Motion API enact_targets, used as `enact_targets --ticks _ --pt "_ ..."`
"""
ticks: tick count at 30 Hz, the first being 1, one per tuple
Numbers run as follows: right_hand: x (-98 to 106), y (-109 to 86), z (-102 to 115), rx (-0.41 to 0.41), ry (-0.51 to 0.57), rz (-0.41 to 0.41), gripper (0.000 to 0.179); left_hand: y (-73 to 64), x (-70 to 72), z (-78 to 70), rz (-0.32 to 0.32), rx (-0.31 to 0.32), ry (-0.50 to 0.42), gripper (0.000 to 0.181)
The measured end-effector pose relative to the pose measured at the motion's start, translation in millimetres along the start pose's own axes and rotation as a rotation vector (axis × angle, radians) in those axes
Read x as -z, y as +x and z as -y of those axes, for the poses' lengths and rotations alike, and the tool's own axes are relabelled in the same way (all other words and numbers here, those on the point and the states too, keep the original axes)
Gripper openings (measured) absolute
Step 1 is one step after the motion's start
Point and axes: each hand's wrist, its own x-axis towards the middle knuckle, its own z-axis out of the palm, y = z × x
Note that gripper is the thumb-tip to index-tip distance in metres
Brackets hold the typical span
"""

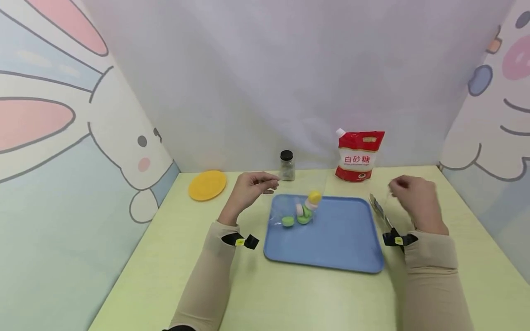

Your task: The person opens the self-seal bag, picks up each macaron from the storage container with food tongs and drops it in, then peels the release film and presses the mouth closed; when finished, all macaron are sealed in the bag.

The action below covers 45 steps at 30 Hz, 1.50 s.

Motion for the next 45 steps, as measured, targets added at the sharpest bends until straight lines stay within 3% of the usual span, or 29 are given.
enact_targets --ticks 2,4,7,10,13,15,17,20,22,24,27,29,33,35,38,41,45 --pt "-7 5.2 10 0.033 0.028 0.201 0.04 1.5 -0.2 -0.9 -0.001 -0.015 -0.006 0.015" --pt "-22 9.7 20 0.075 0.05 0.338 0.045 2.4 -0.6 -1.3 0.002 -0.029 -0.001 0.015" --pt "-45 12.5 31 0.12 0.056 0.415 0.041 3.5 -2.3 -1.2 0.008 -0.035 0.0 0.015" --pt "-62 11.7 35 0.17 0.047 0.341 0.029 4.7 -4.5 -2.5 0.022 -0.039 -0.003 0.016" --pt "-69 9.8 36 0.194 0.025 0.173 0.018 7.0 -6.9 -3.5 0.037 -0.042 -0.005 0.017" --pt "-70 8.8 37 0.21 0.039 0.085 0.023 9.2 -8.5 -2.9 0.043 -0.043 -0.005 0.017" --pt "-69 7.9 41 0.239 0.119 0.061 0.028 11.5 -9.9 -2.2 0.044 -0.046 -0.009 0.017" --pt "-66 8.4 49 0.264 0.429 0.148 0.044 14.1 -11.4 -0.8 0.04 -0.053 -0.012 0.018" --pt "-66 9.8 56 0.219 0.604 0.213 0.056 15.8 -12.2 -0.6 0.026 -0.058 0.013 0.02" --pt "-68 12.1 61 0.147 0.649 0.23 0.063 18.2 -13.8 1.3 -0.004 -0.047 0.082 0.026" --pt "-73 15.6 64 0.045 0.522 0.214 0.073 25.9 -21.8 12.0 -0.044 0.003 0.186 0.045" --pt "-77 16.8 61 0.007 0.432 0.222 0.073 33.1 -30.0 24.4 -0.056 0.073 0.233 0.061" --pt "-86 15.7 54 0.022 0.347 0.303 0.064 46.4 -48.2 48.7 -0.051 0.213 0.28 0.075" --pt "-92 14.8 54 0.019 0.317 0.341 0.065 52.3 -55.2 54.7 -0.056 0.252 0.284 0.074" --pt "-102 14.0 54 -0.046 0.305 0.392 0.079 59.7 -63.7 60.5 -0.09 0.24 0.274 0.068" --pt "-106 14.6 53 -0.123 0.36 0.423 0.092 63.8 -66.8 60.2 -0.112 0.173 0.246 0.048" --pt "-104 16.9 50 -0.209 0.537 0.451 0.098 59.5 -61.5 49.8 -0.036 0.074 0.093 0.019"
